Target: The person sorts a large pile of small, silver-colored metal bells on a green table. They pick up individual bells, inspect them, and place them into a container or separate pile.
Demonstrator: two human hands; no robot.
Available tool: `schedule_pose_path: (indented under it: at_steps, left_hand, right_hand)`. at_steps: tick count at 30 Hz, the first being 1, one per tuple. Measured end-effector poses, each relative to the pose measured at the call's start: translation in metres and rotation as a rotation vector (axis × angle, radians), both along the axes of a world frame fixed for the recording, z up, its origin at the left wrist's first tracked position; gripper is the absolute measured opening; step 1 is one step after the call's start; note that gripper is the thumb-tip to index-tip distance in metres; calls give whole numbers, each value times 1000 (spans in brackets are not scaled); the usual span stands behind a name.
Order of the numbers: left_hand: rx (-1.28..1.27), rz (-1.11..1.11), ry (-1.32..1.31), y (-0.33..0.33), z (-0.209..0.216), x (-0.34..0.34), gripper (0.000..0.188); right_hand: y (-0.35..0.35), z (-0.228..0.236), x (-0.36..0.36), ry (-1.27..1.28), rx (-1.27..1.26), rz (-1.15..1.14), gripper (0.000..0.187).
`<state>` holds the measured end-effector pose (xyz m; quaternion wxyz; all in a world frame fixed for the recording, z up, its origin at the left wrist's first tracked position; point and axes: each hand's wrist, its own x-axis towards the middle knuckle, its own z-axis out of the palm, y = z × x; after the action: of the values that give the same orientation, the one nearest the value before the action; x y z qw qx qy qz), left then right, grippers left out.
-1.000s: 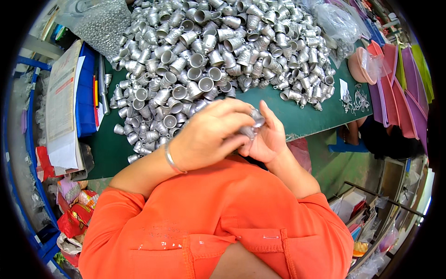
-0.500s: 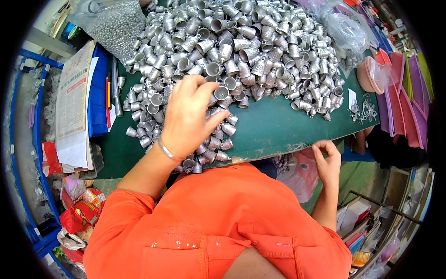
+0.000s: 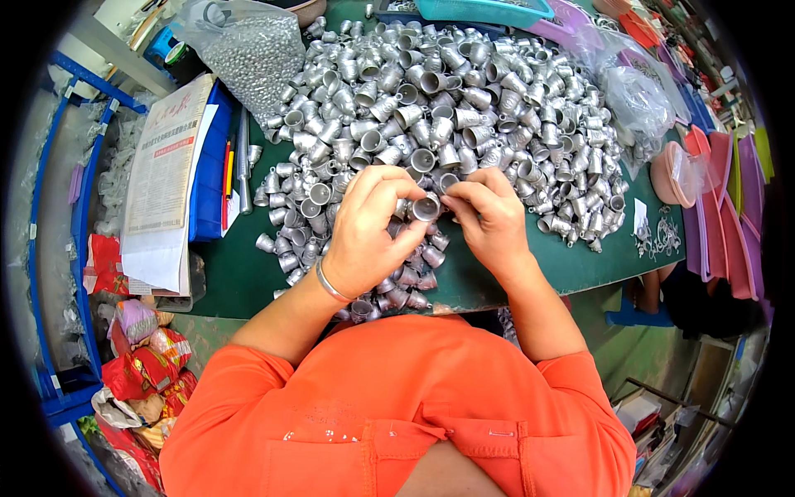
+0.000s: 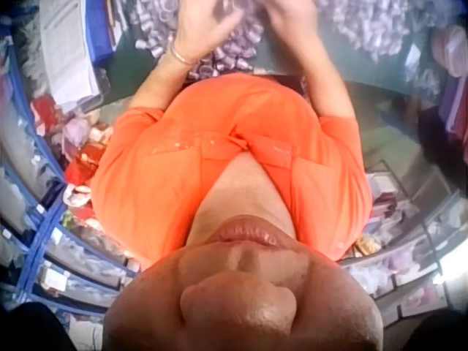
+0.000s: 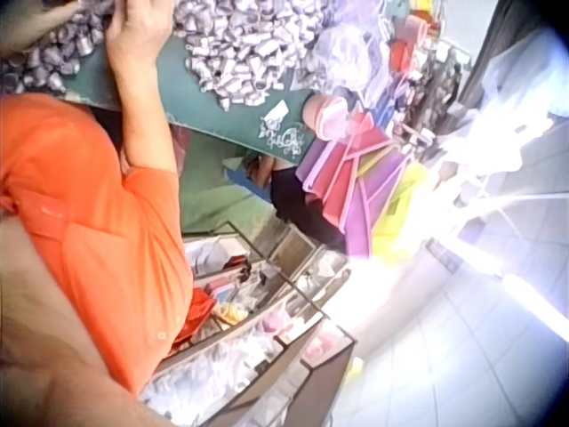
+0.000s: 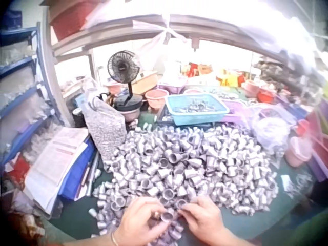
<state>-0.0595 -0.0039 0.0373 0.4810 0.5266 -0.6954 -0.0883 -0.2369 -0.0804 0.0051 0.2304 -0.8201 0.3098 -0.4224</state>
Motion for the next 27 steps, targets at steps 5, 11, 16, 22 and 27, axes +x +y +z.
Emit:
schedule_pose_path:
  at_steps: [5,11,16,22,27]
  left_hand:
    - [155,-201,752,8,-6,-7,30]
    - [511,-515,1597,10,0,9,38]
    - [525,-564,1771,13,-3,26,50]
    - [319,-278,901,19,0,0,57]
    - [128,-208,323,20,-8,-9,59]
  right_hand:
    - [12,3,-14,-390,452,142,8]
    - [12,-23,-33,-1256,1459,664,29]
    - [2,-21,-53,-1322,1478,795,27]
    - [27,3,-42,-942,1351,386,20]
    - [28,6,-56,-815,1467,385,16]
